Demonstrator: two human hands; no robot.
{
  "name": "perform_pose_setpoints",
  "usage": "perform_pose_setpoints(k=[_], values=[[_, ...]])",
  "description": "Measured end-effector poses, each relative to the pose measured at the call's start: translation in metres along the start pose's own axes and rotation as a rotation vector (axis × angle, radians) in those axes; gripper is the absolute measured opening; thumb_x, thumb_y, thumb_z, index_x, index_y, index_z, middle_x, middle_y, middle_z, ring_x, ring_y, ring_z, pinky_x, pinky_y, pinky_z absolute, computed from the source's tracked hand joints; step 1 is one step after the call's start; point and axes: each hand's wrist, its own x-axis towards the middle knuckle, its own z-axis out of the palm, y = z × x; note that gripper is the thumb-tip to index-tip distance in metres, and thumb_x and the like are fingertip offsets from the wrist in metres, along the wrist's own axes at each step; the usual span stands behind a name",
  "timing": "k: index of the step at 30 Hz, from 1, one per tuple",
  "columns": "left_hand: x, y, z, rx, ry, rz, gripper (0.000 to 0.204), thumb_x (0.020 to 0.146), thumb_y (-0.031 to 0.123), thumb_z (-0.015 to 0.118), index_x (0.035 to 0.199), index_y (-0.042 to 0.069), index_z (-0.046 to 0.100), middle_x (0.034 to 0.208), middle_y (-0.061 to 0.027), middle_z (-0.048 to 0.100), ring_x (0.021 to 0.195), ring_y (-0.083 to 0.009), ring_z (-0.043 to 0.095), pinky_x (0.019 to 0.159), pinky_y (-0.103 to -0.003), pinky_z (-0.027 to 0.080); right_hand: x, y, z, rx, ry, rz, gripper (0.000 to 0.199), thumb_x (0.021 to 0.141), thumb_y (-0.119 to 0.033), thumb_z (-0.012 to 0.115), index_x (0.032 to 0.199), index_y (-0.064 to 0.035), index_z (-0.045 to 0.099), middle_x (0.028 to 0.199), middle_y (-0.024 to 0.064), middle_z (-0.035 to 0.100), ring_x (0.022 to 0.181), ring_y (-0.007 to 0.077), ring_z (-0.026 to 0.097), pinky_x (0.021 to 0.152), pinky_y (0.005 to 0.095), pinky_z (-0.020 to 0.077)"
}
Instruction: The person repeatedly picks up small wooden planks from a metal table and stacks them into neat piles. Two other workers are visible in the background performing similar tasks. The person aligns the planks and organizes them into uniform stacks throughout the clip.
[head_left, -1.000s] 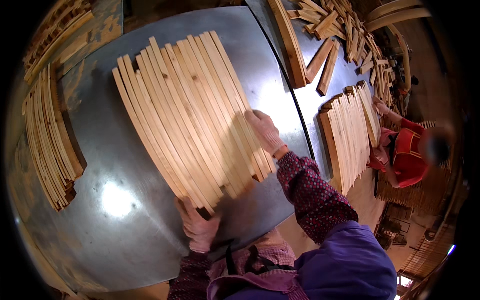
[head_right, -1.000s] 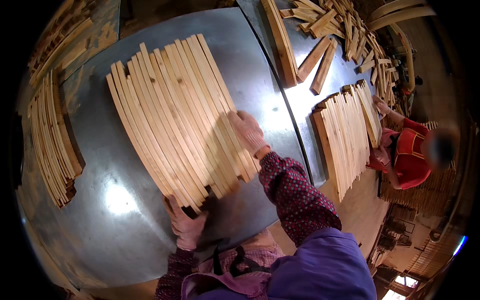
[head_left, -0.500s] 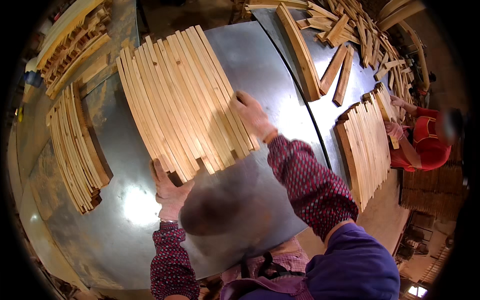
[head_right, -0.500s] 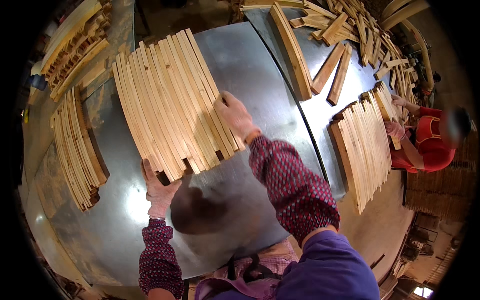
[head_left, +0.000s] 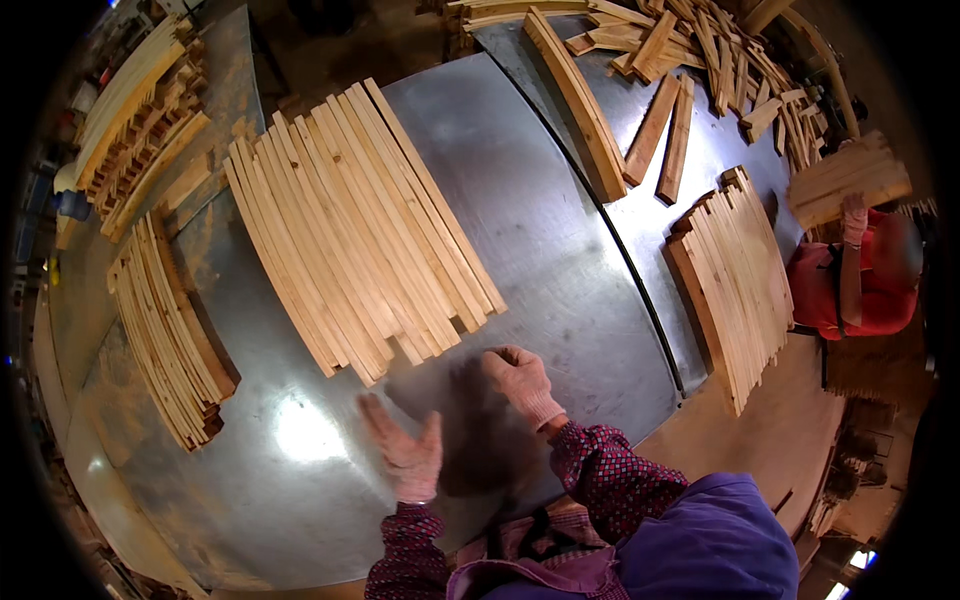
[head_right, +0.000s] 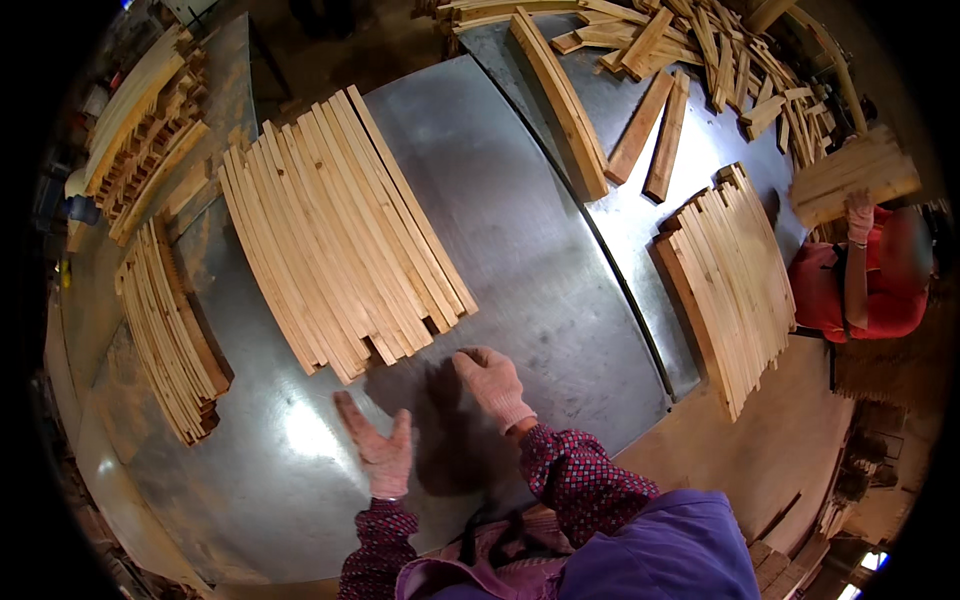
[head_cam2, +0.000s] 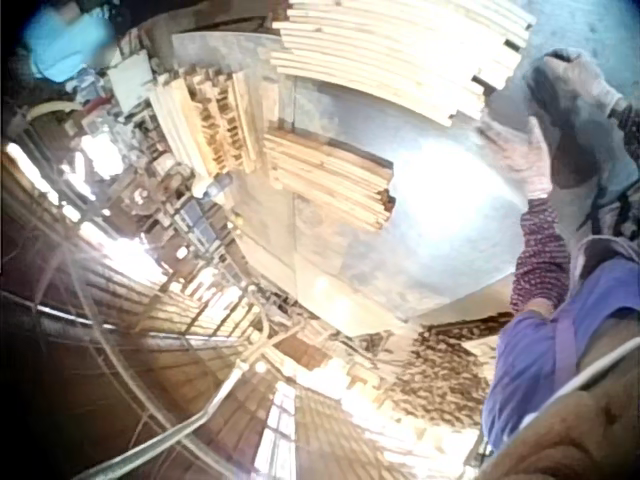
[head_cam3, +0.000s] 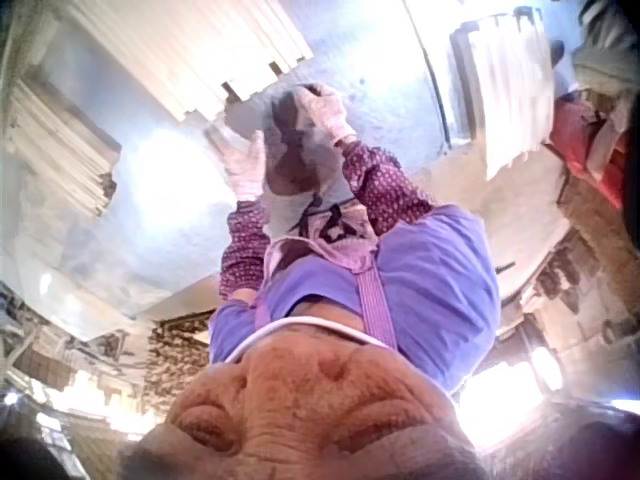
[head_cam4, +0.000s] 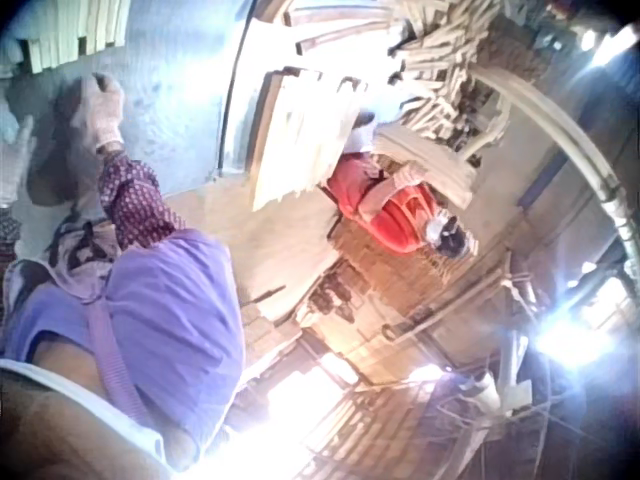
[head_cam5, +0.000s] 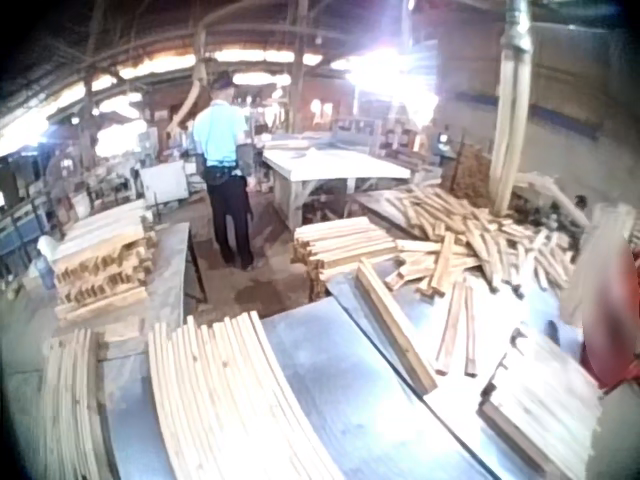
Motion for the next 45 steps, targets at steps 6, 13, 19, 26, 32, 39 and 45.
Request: perform_pose_setpoints(k=[6, 13, 19, 26, 32, 39, 45], values=[[-0.055, 0.011, 0.013, -0.124, -0.232, 0.103, 0.094, 0.08, 0.027, 0.078, 0.152, 0.0, 0.024, 0.152, -0.027, 0.032, 0.136, -0.0435, 0.04, 0.112, -0.046, 0.037, 0.013, -0.018, 0.018, 0.323, -0.053, -0.017, 0.033, 0.092, -0.022, 0.066, 0.116, 0.0013, 0.066, 0.085, 0.003, 0.066, 0.06, 0.0104, 0.058, 0.056, 0.0264, 0.0516], [-0.081, 0.001, 0.004, -0.057, -0.267, 0.139, 0.091, 0.079, 0.029, 0.078, 0.151, 0.002, 0.028, 0.149, -0.0241, 0.039, 0.132, -0.0417, 0.045, 0.106, -0.046, 0.043, -0.018, -0.002, 0.0, 0.302, -0.176, -0.025, 0.045, 0.093, -0.02, 0.061, 0.132, 0.0034, 0.056, 0.093, 0.0064, 0.068, 0.062, 0.012, 0.06, 0.061, 0.0284, 0.055], [-0.092, 0.003, -0.008, -0.048, -0.305, 0.123, 0.089, 0.081, 0.032, 0.076, 0.152, 0.006, 0.03, 0.148, -0.0223, 0.042, 0.131, -0.0413, 0.047, 0.104, -0.046, 0.045, -0.047, 0.037, -0.034, 0.157, -0.145, 0.006, 0.047, 0.093, -0.021, 0.061, 0.132, 0.0038, 0.056, 0.095, 0.0093, 0.07, 0.065, 0.0143, 0.063, 0.06, 0.0282, 0.0537], [-0.114, -0.002, -0.025, 0.025, -0.554, -0.019, 0.085, 0.083, 0.04, 0.071, 0.152, 0.012, 0.03, 0.151, -0.0178, 0.039, 0.136, -0.0392, 0.041, 0.109, -0.048, 0.04, -0.11, 0.088, -0.079, 0.078, -0.108, 0.089, 0.035, 0.094, -0.018, 0.061, 0.122, 0.0038, 0.063, 0.078, 0.0024, 0.061, 0.061, 0.0105, 0.054, 0.054, 0.0244, 0.0443], [-0.107, 0.017, -0.027, 0.099, -0.744, -0.066, 0.08, 0.086, 0.035, 0.069, 0.151, 0.007, 0.031, 0.152, -0.019, 0.04, 0.135, -0.039, 0.045, 0.111, -0.044, 0.039, -0.14, 0.134, -0.12, 0.046, -0.06, 0.123, 0.039, 0.094, -0.022, 0.062, 0.124, 0.0026, 0.063, 0.08, 0.0039, 0.064, 0.063, 0.0118, 0.057, 0.057, 0.0269, 0.0481], [-0.059, 0.001, 0.075, -0.861, -0.456, -0.365, 0.063, 0.094, 0.019, 0.063, 0.148, 0.001, 0.036, 0.121, -0.0073, 0.056, 0.106, -0.0178, 0.058, 0.094, -0.032, 0.049, -0.061, 0.051, -0.091, -0.483, -0.044, -0.349, 0.044, 0.093, -0.03, 0.06, 0.126, -0.0025, 0.064, 0.116, 0.0209, 0.069, 0.111, 0.0279, 0.066, 0.097, 0.0348, 0.0486], [-0.005, 0.039, 0.065, -1.363, -0.178, -0.733, 0.054, 0.092, 0.013, 0.064, 0.141, 0.012, 0.041, 0.103, -0.0017, 0.056, 0.087, -0.0158, 0.06, 0.073, -0.03, 0.053, 0.036, -0.123, 0.012, -0.629, -0.139, -0.741, 0.043, 0.094, -0.027, 0.057, 0.129, -0.0014, 0.06, 0.119, 0.0196, 0.068, 0.115, 0.0324, 0.063, 0.097, 0.0377, 0.0485]])
